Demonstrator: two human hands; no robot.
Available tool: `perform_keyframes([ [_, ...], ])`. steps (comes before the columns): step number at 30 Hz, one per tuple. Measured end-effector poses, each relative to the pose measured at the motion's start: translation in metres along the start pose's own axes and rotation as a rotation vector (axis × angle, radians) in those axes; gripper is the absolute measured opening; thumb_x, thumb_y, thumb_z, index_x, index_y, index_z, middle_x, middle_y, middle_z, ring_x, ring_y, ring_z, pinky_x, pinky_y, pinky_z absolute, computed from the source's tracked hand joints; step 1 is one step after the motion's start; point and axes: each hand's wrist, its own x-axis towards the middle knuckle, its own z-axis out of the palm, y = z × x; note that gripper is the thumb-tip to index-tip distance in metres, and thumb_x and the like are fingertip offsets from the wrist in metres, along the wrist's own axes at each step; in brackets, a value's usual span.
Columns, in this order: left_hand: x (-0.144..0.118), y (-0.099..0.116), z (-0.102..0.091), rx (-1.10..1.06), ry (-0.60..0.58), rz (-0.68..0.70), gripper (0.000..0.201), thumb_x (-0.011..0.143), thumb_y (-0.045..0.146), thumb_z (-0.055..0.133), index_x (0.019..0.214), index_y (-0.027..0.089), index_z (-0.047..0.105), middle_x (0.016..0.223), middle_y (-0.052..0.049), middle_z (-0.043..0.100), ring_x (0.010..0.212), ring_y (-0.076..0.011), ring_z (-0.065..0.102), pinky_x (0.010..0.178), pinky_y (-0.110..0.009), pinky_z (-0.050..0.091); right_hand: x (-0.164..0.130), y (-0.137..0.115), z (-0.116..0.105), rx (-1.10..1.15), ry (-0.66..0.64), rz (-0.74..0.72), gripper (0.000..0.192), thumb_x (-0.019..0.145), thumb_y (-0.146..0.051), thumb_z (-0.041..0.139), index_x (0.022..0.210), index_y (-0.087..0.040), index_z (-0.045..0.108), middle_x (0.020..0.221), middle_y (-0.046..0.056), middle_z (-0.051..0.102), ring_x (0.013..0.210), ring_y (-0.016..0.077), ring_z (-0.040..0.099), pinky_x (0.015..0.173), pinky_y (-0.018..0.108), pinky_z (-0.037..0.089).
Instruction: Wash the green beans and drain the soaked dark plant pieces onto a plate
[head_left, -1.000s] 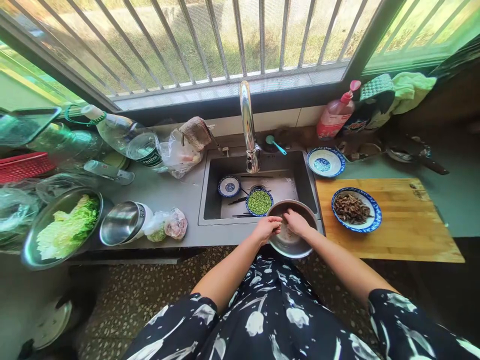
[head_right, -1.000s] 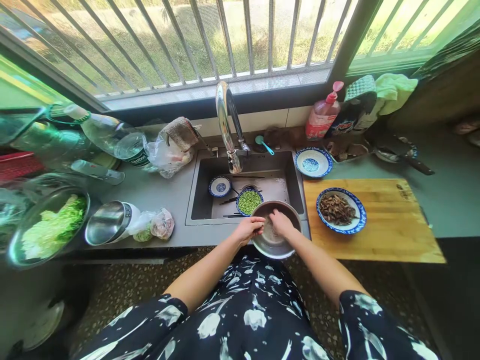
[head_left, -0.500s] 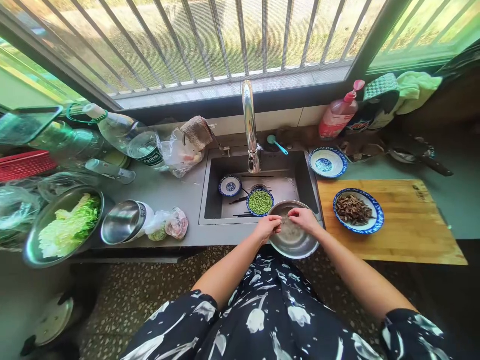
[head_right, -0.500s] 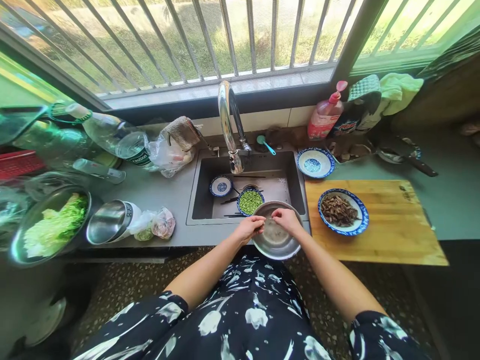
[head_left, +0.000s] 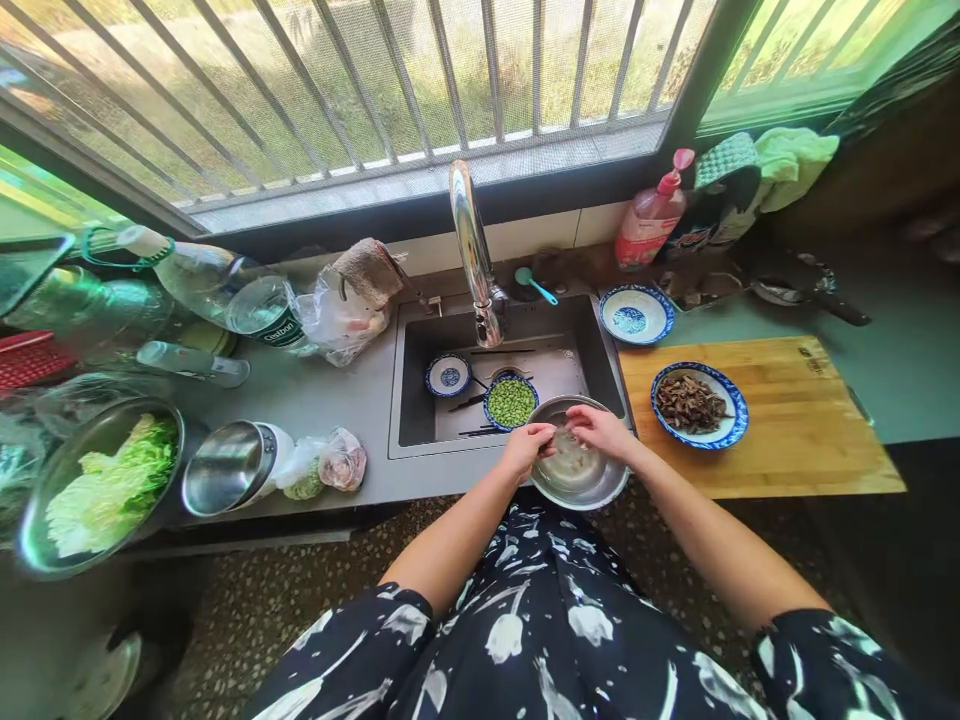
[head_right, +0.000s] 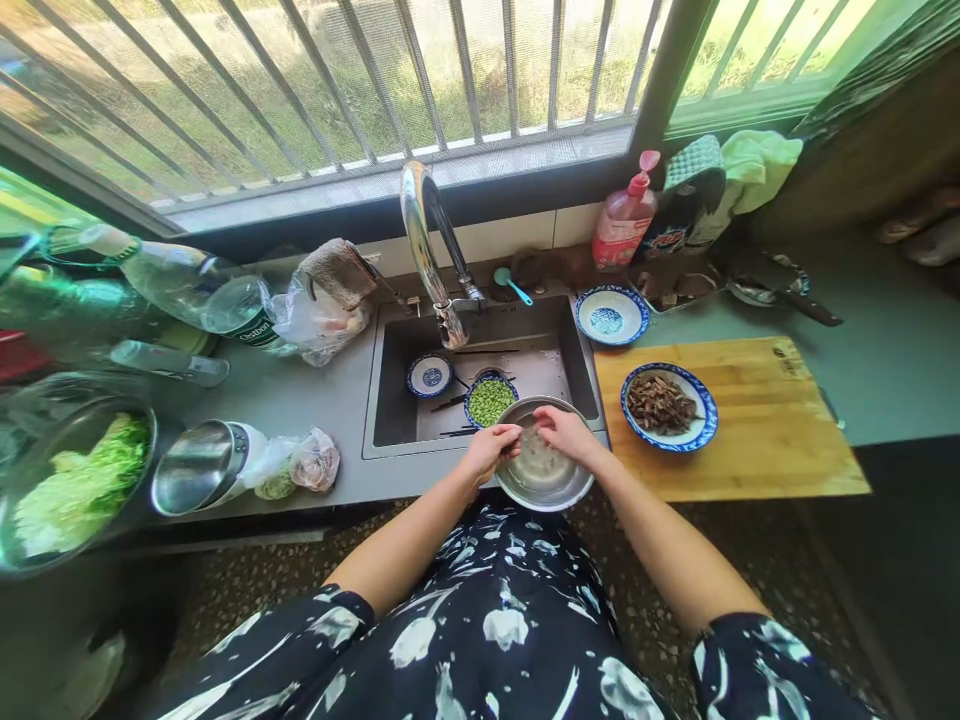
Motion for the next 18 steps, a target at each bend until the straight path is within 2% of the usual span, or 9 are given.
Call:
perform_keyframes([
  [3, 0.001, -0.002, -0.001, 0.004, 0.033, -0.015, 0.013, 0.065, 0.017, 0.074, 0.071, 0.011, 0.065, 0.057, 0.001, 0.054, 0.053, -0.0064, 0.051, 0.056, -0.021, 0.047, -0.009, 0.016, 0.002, -0.347, -0.104, -0.113, 0.017, 0.078, -0.016, 0.052, 0.090, -0.016, 0.065, 0.100, 0.011, 0.064, 0.095, 0.0196, 0.057, 0.085, 0.030, 0.042],
  [6, 0.000, -0.003, -0.002, 0.015, 0.031, -0.049, 0.011, 0.066, 0.011, 0.072, 0.074, 0.011, 0.064, 0.058, 0.001, 0.055, 0.052, -0.0060, 0.051, 0.056, -0.020, 0.048, -0.022, 0.026, 0.000, -0.549, -0.271, -0.289, 0.018, 0.081, -0.020, 0.052, 0.082, -0.018, 0.070, 0.089, 0.008, 0.066, 0.092, 0.0193, 0.055, 0.086, 0.030, 0.038],
  [10, 0.002, -0.007, -0.005, 0.022, 0.005, -0.072, 0.010, 0.068, 0.010, 0.070, 0.076, 0.012, 0.064, 0.058, 0.001, 0.055, 0.052, -0.0057, 0.051, 0.055, -0.019, 0.048, -0.036, 0.031, -0.009, -0.547, -0.407, -0.302, 0.015, 0.072, -0.027, 0.065, 0.083, -0.021, 0.073, 0.081, 0.005, 0.067, 0.086, 0.0187, 0.054, 0.075, 0.025, 0.038],
  [14, 0.003, -0.010, -0.005, 0.025, -0.020, -0.074, 0.009, 0.069, 0.009, 0.067, 0.076, 0.012, 0.064, 0.060, 0.001, 0.056, 0.052, -0.0055, 0.052, 0.054, -0.018, 0.048, -0.035, 0.036, -0.010, -0.455, -0.489, -0.201, 0.010, 0.063, -0.018, 0.069, 0.071, -0.022, 0.074, 0.067, -0.001, 0.065, 0.071, 0.0143, 0.055, 0.062, 0.020, 0.035],
  [16, 0.002, -0.009, -0.003, 0.028, -0.022, -0.079, 0.008, 0.070, 0.007, 0.065, 0.076, 0.012, 0.064, 0.060, 0.000, 0.056, 0.052, -0.0055, 0.052, 0.053, -0.018, 0.048, -0.030, 0.036, -0.008, -0.397, -0.504, -0.140, 0.012, 0.064, -0.014, 0.066, 0.068, -0.022, 0.073, 0.059, -0.003, 0.062, 0.059, 0.0114, 0.053, 0.057, 0.019, 0.034],
  [18, -0.001, -0.005, 0.000, 0.034, -0.012, -0.083, 0.009, 0.070, 0.006, 0.064, 0.076, 0.012, 0.063, 0.060, 0.000, 0.056, 0.052, -0.0056, 0.052, 0.054, -0.018, 0.048, -0.024, 0.033, -0.006, -0.404, -0.445, -0.131, 0.015, 0.068, -0.012, 0.061, 0.070, -0.021, 0.073, 0.060, -0.002, 0.063, 0.058, 0.0113, 0.053, 0.058, 0.020, 0.036],
])
